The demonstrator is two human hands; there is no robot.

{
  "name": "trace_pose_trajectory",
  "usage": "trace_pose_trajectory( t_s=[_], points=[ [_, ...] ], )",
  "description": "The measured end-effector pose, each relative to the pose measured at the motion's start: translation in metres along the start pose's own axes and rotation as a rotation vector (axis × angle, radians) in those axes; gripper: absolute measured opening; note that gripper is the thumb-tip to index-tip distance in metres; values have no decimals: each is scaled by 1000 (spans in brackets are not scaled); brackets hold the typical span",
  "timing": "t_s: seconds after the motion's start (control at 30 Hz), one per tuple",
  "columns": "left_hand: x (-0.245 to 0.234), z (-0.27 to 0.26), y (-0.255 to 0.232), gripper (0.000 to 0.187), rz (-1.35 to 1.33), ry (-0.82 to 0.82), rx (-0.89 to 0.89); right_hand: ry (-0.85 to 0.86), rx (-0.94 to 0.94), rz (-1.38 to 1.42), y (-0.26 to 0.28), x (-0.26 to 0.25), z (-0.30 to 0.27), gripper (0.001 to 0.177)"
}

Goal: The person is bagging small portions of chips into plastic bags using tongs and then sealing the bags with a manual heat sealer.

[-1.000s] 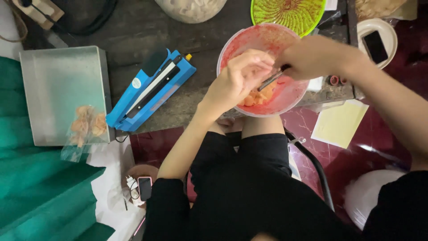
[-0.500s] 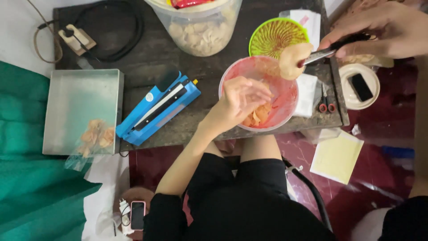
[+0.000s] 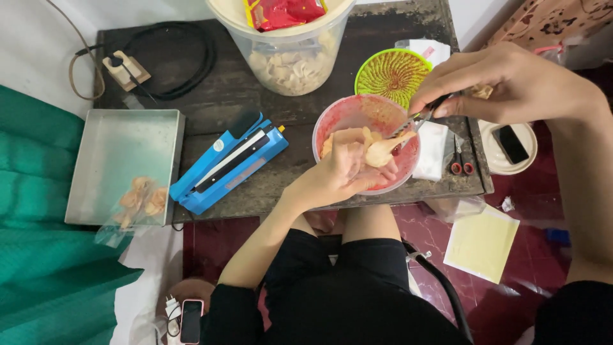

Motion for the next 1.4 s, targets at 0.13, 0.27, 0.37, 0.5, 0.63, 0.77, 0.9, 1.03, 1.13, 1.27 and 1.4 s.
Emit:
trace_pose_trajectory(
  t_s=[0.13, 0.27, 0.37, 0.5, 0.63, 0.77, 0.9, 1.03, 1.13, 1.27, 1.4],
  points=[
    [4, -6, 5, 61, -111, 32, -291, -22, -49, -40, -1, 1, 0, 33],
    [4, 3, -8, 53, -71, 9, -163, -35, -78, -25, -2, 6, 1, 34],
    [4, -1, -5, 26, -71, -5, -216, -21, -61, -64, -6, 6, -2, 43],
    [3, -9, 0, 37, -52, 23, -243, -5, -12, -141, -7, 6, -5, 42],
    [1, -6, -1, 52, -24, 8, -121, -20, -41, -207, -9, 6, -7, 58],
    [3, -8, 8, 55, 35, 21, -158, 28, -14, -275, -13, 6, -9, 62],
    [5, -10, 21, 35, 70, 48, -215, 36, 32, -301, -9, 7, -8, 57],
    [2, -7, 29, 59, -26, -36, -249, 13, 80, -469, -9, 3, -9, 42],
    [-1, 1, 27, 49, -76, 9, -389, -28, 82, -636, 1, 3, -10, 38],
    [-6, -3, 27, 56, -14, 56, -539, -91, 92, -798, 20, 13, -15, 37],
    [-10, -2, 23, 53, -65, 40, -515, -153, 88, -962, 28, 19, -23, 45]
  ],
)
Point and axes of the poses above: each hand's wrist, its own z-axis towards the middle knuckle, its own x-axis out of the palm, y = z × x, the point moved 3 cm from there along z, towards the middle knuckle, and after that the axes turned 15 degrees about x, right-handed, at the moved point
